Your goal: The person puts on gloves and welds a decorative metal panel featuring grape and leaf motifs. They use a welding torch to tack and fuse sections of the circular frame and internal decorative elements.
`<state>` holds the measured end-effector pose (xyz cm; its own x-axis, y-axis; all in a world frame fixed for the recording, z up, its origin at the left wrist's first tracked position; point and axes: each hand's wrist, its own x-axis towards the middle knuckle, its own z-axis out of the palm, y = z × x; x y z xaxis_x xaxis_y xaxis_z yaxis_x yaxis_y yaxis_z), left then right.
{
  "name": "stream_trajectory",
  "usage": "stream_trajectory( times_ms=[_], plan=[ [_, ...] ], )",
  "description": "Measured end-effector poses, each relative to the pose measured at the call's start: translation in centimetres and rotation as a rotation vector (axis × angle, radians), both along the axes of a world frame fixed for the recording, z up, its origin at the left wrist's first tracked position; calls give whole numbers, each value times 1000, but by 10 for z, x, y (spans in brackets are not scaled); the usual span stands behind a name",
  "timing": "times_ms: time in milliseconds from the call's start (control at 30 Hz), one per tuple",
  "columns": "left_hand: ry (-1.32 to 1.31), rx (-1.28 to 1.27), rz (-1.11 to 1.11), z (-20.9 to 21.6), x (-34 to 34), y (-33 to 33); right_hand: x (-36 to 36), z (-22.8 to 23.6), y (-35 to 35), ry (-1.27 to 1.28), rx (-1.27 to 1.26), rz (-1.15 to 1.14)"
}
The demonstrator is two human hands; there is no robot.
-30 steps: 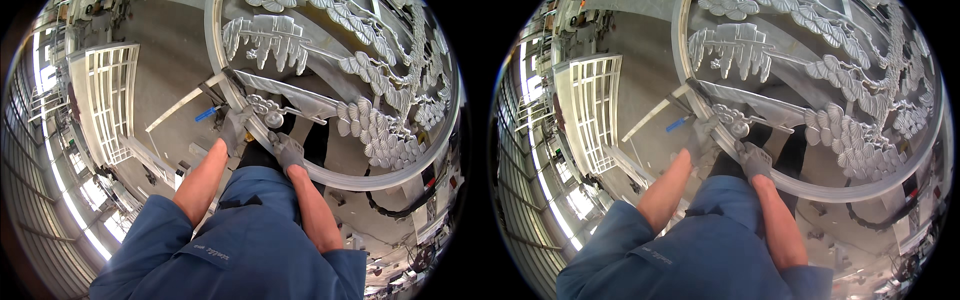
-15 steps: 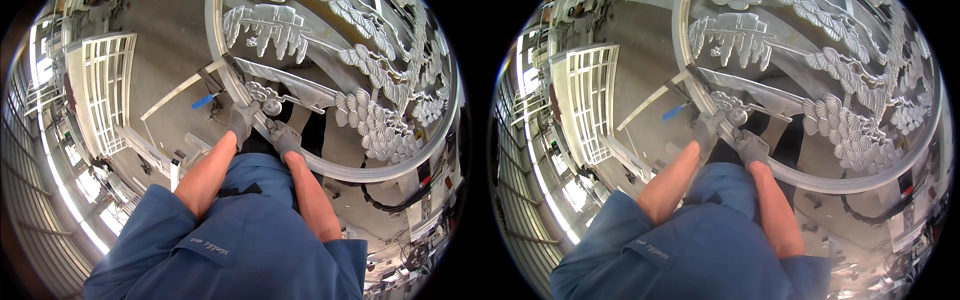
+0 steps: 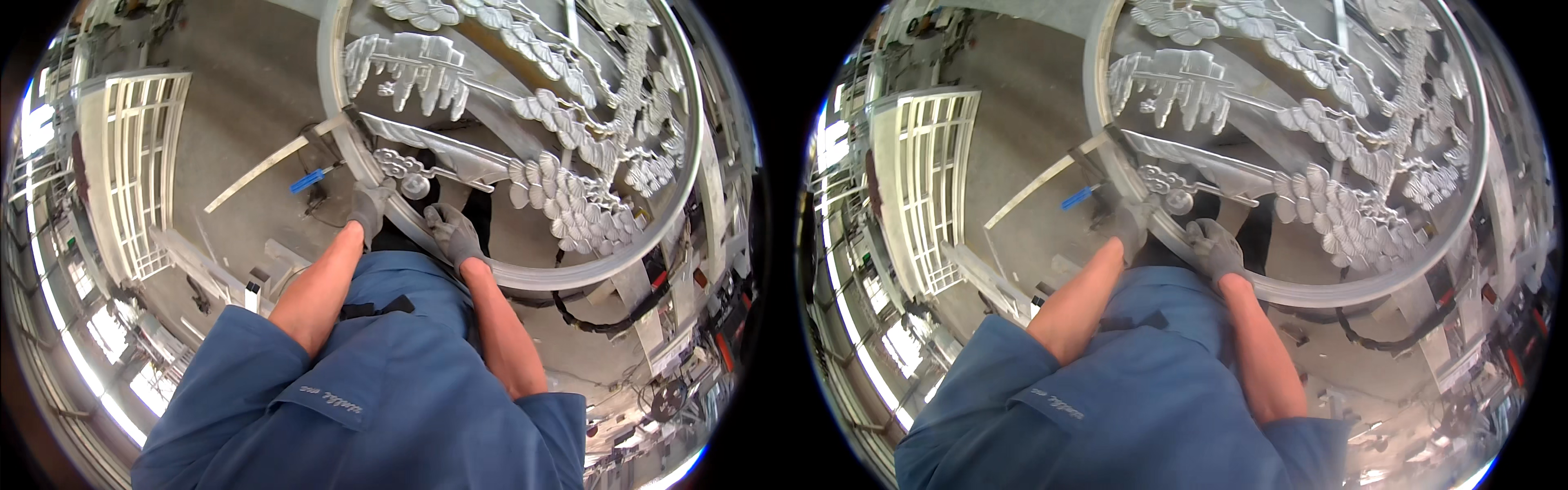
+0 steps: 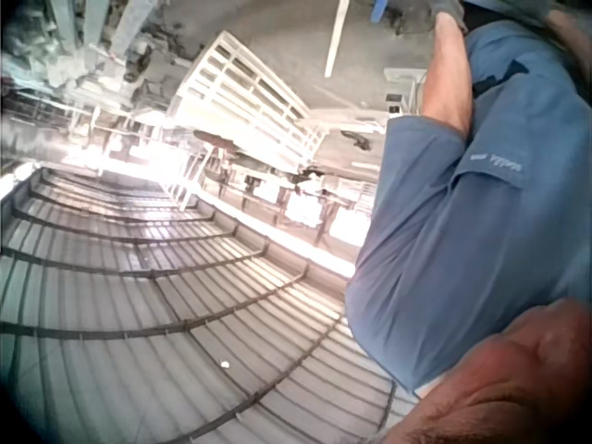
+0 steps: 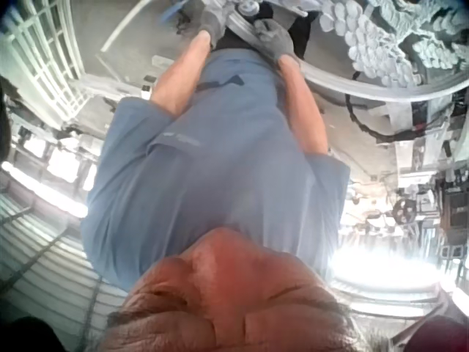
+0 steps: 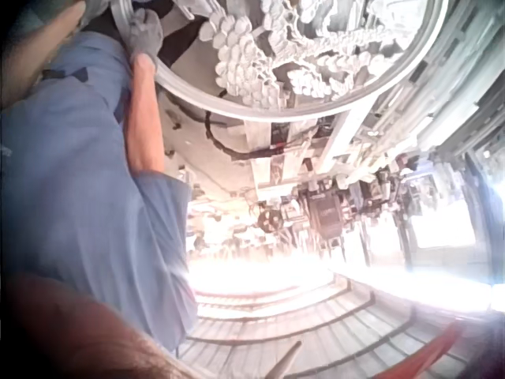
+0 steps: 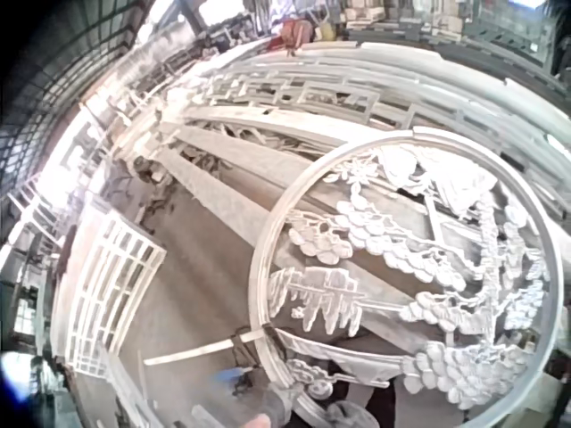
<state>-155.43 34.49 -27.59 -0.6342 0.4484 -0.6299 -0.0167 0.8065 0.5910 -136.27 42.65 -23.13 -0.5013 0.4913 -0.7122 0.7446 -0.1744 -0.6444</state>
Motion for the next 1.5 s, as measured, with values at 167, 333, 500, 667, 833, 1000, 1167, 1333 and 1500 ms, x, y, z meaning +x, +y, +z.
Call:
stream_trajectory(
  times_ms=[167,333,500,667,833,1000,1167,1333,1500],
  plan=[
    [-379,20,259,6,5,-5,69,-6,-34,89,90,-394],
    [-401,164,127,-42,-28,-42,186,53,13,130,-3,-886],
    [-500,197,274,-65,-29,-49,441,16,66,-91,497,-1094],
    [-427,162,119,-14,-32,-57,635,-27,164,-802,749,-1041],
    [-511,151,-86,53,-11,-17,766,-90,222,-817,391,-631],
    [-163,-187,222,28,14,11,813,-101,228,-320,7,-1100],
    [-278,57,276,13,19,3,801,-105,216,-364,238,-1122],
    [-242,-10,249,27,17,23,749,5,135,-99,161,-1179],
    [-260,-37,321,15,10,-1,564,69,115,-88,375,-953]
  ],
)
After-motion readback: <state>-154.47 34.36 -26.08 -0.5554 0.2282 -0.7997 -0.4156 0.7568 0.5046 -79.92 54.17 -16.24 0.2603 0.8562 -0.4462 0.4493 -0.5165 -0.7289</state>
